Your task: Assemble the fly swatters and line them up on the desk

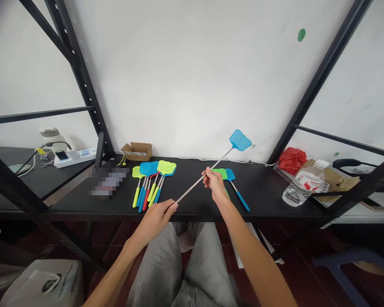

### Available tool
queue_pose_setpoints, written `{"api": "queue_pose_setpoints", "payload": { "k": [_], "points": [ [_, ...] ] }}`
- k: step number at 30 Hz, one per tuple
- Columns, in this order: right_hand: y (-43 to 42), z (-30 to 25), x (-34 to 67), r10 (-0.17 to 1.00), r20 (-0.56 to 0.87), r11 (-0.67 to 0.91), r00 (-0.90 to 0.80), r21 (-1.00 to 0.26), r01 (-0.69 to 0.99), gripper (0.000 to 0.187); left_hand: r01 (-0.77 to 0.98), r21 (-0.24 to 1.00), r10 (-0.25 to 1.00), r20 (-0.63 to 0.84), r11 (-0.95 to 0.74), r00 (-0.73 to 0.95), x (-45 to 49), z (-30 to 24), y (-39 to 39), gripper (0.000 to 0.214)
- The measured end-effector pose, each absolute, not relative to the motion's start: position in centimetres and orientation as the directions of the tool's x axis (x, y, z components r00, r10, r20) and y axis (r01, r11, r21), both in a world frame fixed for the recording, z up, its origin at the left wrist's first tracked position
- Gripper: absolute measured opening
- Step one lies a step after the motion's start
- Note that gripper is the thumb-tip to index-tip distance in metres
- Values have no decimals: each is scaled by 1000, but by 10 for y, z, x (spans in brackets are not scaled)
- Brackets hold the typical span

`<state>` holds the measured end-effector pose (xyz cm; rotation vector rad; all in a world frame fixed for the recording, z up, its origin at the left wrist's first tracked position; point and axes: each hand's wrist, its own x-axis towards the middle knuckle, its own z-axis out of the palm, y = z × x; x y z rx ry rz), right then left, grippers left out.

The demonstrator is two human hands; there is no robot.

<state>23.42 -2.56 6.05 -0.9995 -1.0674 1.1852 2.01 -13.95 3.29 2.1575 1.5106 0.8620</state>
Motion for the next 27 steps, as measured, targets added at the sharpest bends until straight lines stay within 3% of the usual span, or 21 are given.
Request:
{"api": "queue_pose_setpoints", "payload": {
  "k": [10, 17, 27],
  "points": [
    [-39, 47, 230, 993, 113, 114, 19, -957, -266, 46, 715, 611, 940, 231, -340, 249, 11, 37, -139, 38],
    [-67, 34, 204, 969, 91, 53, -231, -985, -163, 47, 698, 629, 939, 249, -342, 236, 22, 34, -138, 36],
    [-54, 40, 221, 992, 71, 50, -102, -979, -196, 43, 734, 583, 937, 244, -348, 251, 17, 37, -140, 40]
  ]
}}
